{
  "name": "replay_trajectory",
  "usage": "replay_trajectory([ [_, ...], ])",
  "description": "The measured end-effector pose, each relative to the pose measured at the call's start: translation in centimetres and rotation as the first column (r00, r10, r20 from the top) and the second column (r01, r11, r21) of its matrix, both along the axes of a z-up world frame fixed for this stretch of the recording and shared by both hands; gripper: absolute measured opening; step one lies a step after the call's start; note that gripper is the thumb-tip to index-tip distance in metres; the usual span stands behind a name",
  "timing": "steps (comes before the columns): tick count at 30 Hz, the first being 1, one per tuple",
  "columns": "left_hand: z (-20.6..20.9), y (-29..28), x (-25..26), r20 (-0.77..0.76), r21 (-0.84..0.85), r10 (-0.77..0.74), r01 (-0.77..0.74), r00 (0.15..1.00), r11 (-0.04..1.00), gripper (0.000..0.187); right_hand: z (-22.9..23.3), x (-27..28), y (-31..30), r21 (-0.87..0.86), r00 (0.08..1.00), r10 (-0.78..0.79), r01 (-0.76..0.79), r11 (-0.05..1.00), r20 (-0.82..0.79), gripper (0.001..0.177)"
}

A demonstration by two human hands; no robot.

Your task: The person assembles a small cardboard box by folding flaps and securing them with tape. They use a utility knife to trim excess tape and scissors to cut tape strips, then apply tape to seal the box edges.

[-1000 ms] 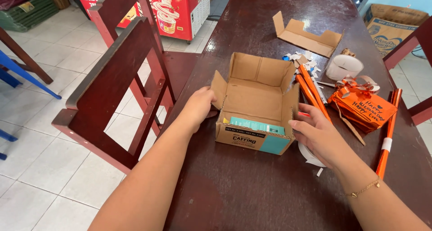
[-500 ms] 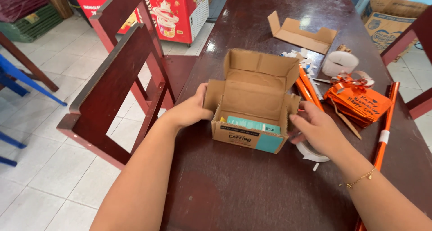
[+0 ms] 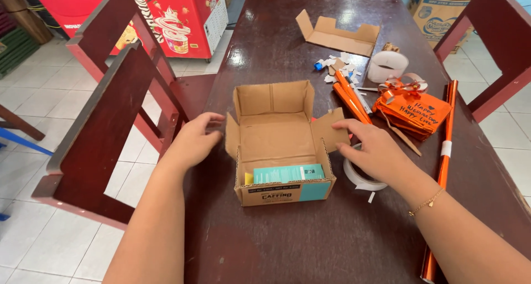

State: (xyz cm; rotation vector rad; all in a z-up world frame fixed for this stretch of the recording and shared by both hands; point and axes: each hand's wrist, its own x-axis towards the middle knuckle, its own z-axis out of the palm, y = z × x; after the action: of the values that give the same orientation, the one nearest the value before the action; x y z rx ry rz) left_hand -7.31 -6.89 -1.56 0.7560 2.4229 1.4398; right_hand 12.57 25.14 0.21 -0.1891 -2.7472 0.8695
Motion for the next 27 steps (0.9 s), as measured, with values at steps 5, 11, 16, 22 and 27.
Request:
replay_trajectory([
  [5, 1.9, 1.4, 2.0, 0.113, 0.018, 0.251, -0.254, 0.961, 0.967, 0.059, 0.2, -0.2, 1.1, -0.073, 0.991, -0.030, 0.020, 0.997, -0.127, 0.037],
  [11, 3.2, 2.9, 4.9, -0.109, -0.223, 0.167, -0.188, 0.980, 0.956, 0.090, 3.0, 0.9, 0.8, -0.089, 0.966, -0.259, 0.259, 0.962, 0.009, 0.030],
  [16, 2.0, 3.2, 4.2, 0.069, -0.279, 0.195, -0.169, 0.978, 0.945, 0.077, 4.5, 2.2, -0.3, 0.348, 0.760, -0.247, 0.029, 0.937, 0.601, 0.051],
  [22, 2.0, 3.1, 4.0, -0.089, -0.155, 0.278, -0.289, 0.956, 0.945, 0.049, 3.1, 1.4, -1.9, 0.331, 0.778, -0.170, -0.051, 0.942, 0.605, 0.047],
  [27, 3.3, 2.7, 4.5, -0.541, 0.041, 0.328, -0.365, 0.774, 0.930, 0.043, 2.6, 1.4, -0.8, 0.296, 0.831, -0.191, 0.033, 0.955, 0.523, 0.044],
])
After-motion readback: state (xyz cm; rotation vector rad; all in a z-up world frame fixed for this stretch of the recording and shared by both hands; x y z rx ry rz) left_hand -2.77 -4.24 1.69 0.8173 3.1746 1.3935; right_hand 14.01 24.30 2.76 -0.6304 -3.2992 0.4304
